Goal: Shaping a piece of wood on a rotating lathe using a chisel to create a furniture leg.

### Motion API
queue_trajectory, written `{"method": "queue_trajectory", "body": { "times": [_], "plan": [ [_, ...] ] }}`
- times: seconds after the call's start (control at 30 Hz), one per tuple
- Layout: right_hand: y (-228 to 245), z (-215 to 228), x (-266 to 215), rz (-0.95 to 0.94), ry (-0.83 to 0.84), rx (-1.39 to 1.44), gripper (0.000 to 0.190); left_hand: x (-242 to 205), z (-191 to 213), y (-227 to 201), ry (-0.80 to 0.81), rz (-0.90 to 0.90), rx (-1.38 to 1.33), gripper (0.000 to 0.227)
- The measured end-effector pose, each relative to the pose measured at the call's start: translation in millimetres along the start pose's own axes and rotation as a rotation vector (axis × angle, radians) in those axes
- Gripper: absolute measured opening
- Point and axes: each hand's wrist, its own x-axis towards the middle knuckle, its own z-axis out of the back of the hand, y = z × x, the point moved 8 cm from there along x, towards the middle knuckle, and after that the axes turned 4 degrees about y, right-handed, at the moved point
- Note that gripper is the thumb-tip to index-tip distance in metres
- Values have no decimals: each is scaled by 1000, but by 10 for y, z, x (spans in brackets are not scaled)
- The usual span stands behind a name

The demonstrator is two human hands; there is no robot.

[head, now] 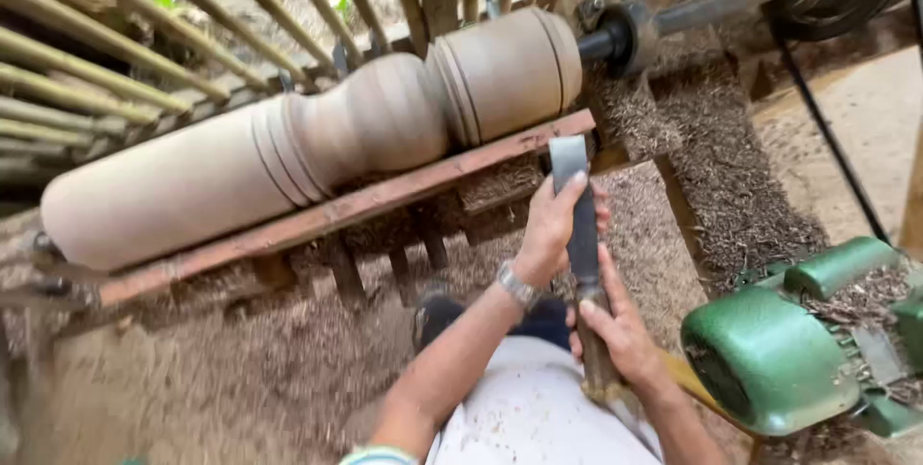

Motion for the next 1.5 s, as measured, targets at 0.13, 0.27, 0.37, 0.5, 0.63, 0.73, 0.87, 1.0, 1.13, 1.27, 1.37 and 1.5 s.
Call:
{"method": "queue_trajectory", "body": {
  "times": [0.13, 0.27, 0.37, 0.5, 0.63, 0.73, 0.87, 1.0, 1.13, 1.27, 1.37, 1.5],
  "plan": [
    [211, 304, 95, -96, 75, -7, 86, 377, -37, 118, -96, -14, -51, 26],
    [328, 450, 230, -138, 146, 4, 83, 570, 31, 210, -175, 8, -42, 33],
    [392, 526, 312, -137, 149, 6, 83, 671, 0, 184, -188, 4, 4, 36],
    [477, 575, 334, -201, 137, -44, 84, 669, 61, 235, -216, 0, -28, 33],
    [445, 530, 350, -249, 158, -42, 83, 652, 133, 194, -257, -13, -21, 34],
    [527, 532, 370, -244, 162, -42, 83, 702, 104, 183, -253, -8, -16, 34],
    [591, 518, 359, -260, 171, -60, 83, 676, 84, 150, -293, 0, 15, 40],
    [693, 473, 357, -280, 167, -87, 83, 678, 74, 123, -302, -9, 16, 44],
    [689, 471, 359, -301, 168, -86, 83, 667, 59, 96, -294, -16, 7, 44],
    [680, 483, 359, -307, 171, -73, 83, 692, 84, 115, -293, -24, -5, 43],
    [682, 478, 358, -300, 176, -72, 82, 689, 74, 110, -293, -30, -7, 42],
    [664, 484, 372, -298, 173, -68, 82, 697, 77, 110, -280, -38, -20, 43]
  ]
}}
